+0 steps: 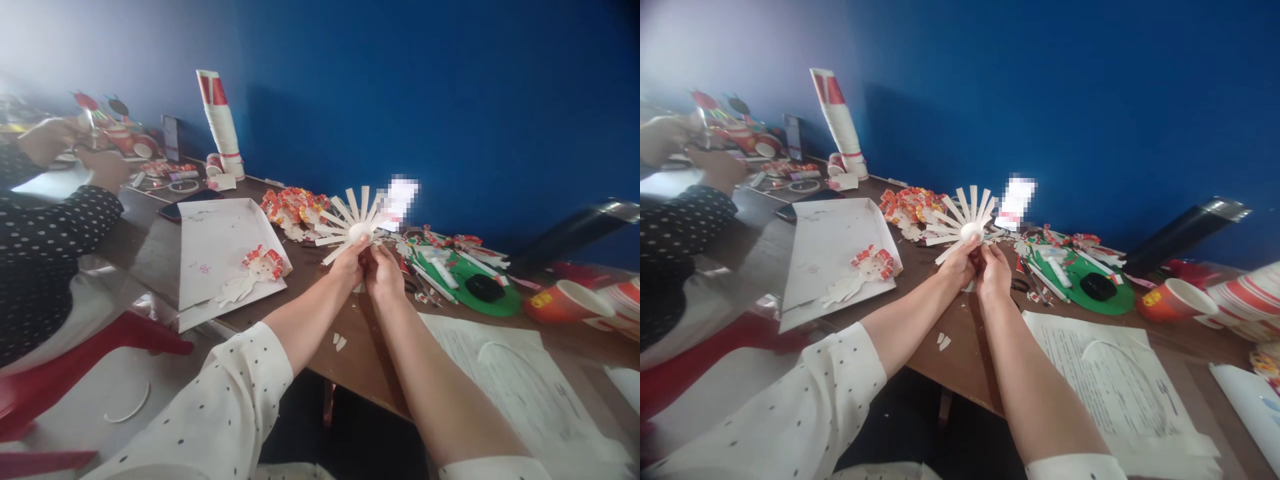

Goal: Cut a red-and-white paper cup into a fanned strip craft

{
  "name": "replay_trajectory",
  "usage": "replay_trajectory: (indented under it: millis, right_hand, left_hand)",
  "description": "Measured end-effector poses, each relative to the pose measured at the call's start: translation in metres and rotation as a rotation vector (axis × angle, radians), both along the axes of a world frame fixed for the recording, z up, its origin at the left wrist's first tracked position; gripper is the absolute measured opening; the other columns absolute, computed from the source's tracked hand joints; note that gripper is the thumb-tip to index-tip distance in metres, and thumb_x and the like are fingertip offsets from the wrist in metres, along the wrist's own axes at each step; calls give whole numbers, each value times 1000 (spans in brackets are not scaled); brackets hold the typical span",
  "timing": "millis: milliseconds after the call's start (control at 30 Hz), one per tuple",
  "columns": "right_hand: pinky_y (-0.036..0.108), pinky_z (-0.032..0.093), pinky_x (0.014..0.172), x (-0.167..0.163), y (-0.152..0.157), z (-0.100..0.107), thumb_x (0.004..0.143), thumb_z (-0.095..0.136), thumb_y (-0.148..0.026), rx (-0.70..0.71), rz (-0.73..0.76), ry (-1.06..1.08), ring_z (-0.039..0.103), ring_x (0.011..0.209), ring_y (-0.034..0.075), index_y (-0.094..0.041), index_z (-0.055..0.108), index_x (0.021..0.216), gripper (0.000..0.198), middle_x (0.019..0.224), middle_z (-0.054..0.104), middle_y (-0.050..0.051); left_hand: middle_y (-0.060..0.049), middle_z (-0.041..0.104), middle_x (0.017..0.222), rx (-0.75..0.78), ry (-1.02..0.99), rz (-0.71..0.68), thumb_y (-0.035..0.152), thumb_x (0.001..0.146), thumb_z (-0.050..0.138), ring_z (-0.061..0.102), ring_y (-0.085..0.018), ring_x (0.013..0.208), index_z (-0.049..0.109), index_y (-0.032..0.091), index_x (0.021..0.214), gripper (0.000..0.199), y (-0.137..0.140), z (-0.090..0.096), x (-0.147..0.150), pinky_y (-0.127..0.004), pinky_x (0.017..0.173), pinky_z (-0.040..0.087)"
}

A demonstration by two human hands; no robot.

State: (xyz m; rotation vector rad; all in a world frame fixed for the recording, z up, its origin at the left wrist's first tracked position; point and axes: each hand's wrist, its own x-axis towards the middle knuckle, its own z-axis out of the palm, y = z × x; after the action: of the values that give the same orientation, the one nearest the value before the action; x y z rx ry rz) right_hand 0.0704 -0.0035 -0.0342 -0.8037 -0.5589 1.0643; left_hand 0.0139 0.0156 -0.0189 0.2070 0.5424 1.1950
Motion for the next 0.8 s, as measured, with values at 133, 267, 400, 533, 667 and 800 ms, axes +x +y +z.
replay_trajectory:
  millis: [133,267,400,533,667,800]
  right_hand:
    - [26,55,71,0,2,-1,67,76,-21,-5,-6,12,66,68,12,-20,65,77,15,72,70,-4]
    - [31,56,74,-1,0,2,66,75,-26,-39,-54,14,69,75,16,-21,68,86,22,82,73,-1]
    - [33,56,75,-3,-4,4,65,77,-36,-93,-115,-150,69,76,19,-19,71,90,30,83,74,1]
    - [32,55,68,-4,-8,7,64,76,-44,-182,-138,-326,67,69,20,-19,71,82,32,74,72,2]
    - [29,51,57,1,-7,11,67,72,-47,-202,-232,-445,62,59,17,-19,68,83,33,65,68,1]
    - [28,49,55,22,-3,15,71,66,-47,-164,-361,-529,59,58,16,-20,65,87,31,68,67,1]
  left_hand:
    - [3,59,63,-2,-11,-19,22,72,77,49,-4,50,63,13,81,20,2,-1,-1,-18,51,39]
    - [4,54,59,-9,-4,-28,26,73,76,45,-3,47,62,13,81,21,2,0,-3,-18,47,35]
    - [3,55,60,9,-20,-53,30,73,76,46,-5,49,61,13,77,23,-2,1,-4,-20,50,37]
    - [2,55,60,12,-1,-100,34,70,78,50,-8,53,58,14,72,28,-5,3,-3,-22,58,43]
    - [2,57,63,136,-22,-119,30,66,80,53,-8,57,60,14,77,28,-8,3,0,-22,62,44]
    - [0,63,76,302,45,-194,27,64,81,56,-7,62,64,15,93,36,-17,6,2,-21,64,45]
